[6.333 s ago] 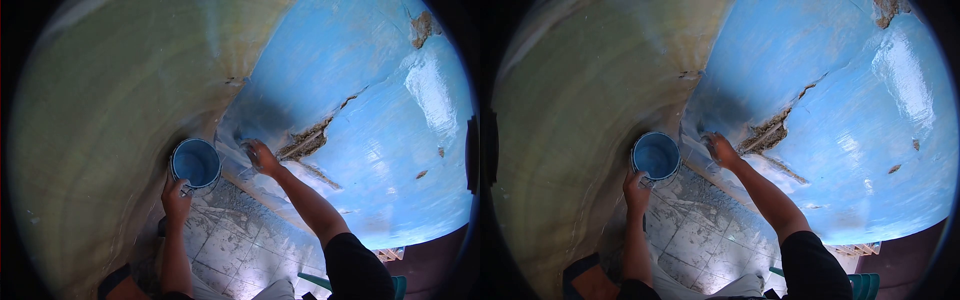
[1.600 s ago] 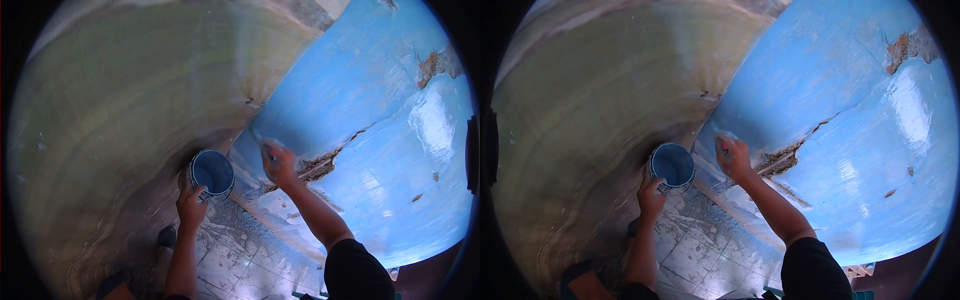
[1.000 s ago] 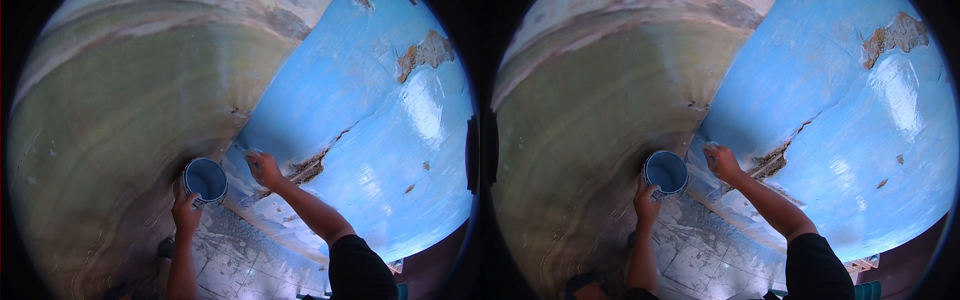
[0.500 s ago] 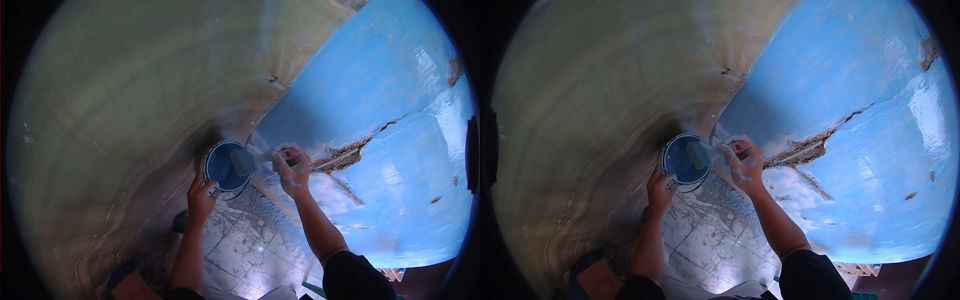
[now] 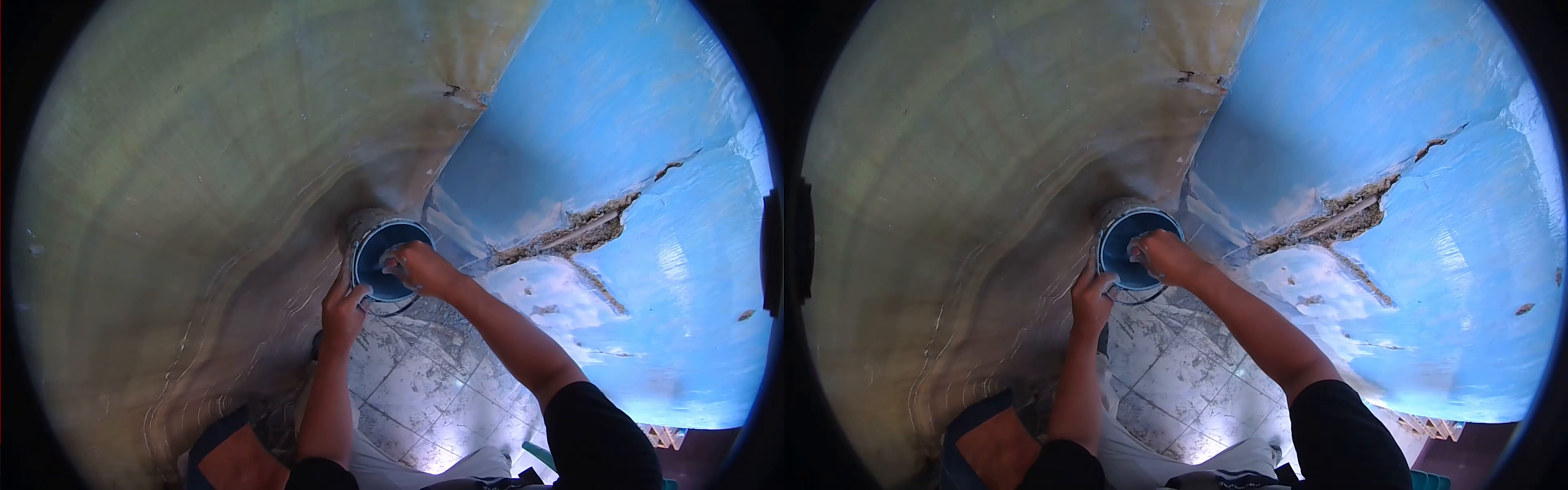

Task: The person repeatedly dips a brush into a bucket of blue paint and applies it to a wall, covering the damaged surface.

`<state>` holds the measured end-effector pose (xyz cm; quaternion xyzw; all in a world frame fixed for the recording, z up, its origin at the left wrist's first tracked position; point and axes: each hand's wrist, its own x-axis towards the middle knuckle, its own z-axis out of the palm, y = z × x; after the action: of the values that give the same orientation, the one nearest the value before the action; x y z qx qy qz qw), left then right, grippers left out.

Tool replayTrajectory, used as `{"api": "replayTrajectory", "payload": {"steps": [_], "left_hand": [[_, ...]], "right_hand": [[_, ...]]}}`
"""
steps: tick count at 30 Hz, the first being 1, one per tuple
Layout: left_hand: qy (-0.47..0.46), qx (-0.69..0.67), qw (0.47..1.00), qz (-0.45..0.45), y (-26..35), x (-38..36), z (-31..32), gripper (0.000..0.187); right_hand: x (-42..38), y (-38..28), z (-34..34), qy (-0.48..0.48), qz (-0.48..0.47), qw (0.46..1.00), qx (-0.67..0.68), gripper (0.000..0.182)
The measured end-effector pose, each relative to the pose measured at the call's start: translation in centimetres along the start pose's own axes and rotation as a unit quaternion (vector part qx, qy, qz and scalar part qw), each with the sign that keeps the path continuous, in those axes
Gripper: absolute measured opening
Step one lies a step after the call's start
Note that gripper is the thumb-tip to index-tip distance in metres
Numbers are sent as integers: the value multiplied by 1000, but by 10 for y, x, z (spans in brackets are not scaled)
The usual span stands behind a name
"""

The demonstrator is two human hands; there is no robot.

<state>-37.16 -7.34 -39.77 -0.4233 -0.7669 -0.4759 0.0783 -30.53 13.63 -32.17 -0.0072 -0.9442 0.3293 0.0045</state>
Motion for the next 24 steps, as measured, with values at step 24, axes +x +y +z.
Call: {"api": "replayTrajectory", "payload": {"steps": [24], "left_hand": [[-44,-30,996,-72,14,-5,-2,33]], "right_hand": [[-77,15,-53,544,115,822,123,10]]}}
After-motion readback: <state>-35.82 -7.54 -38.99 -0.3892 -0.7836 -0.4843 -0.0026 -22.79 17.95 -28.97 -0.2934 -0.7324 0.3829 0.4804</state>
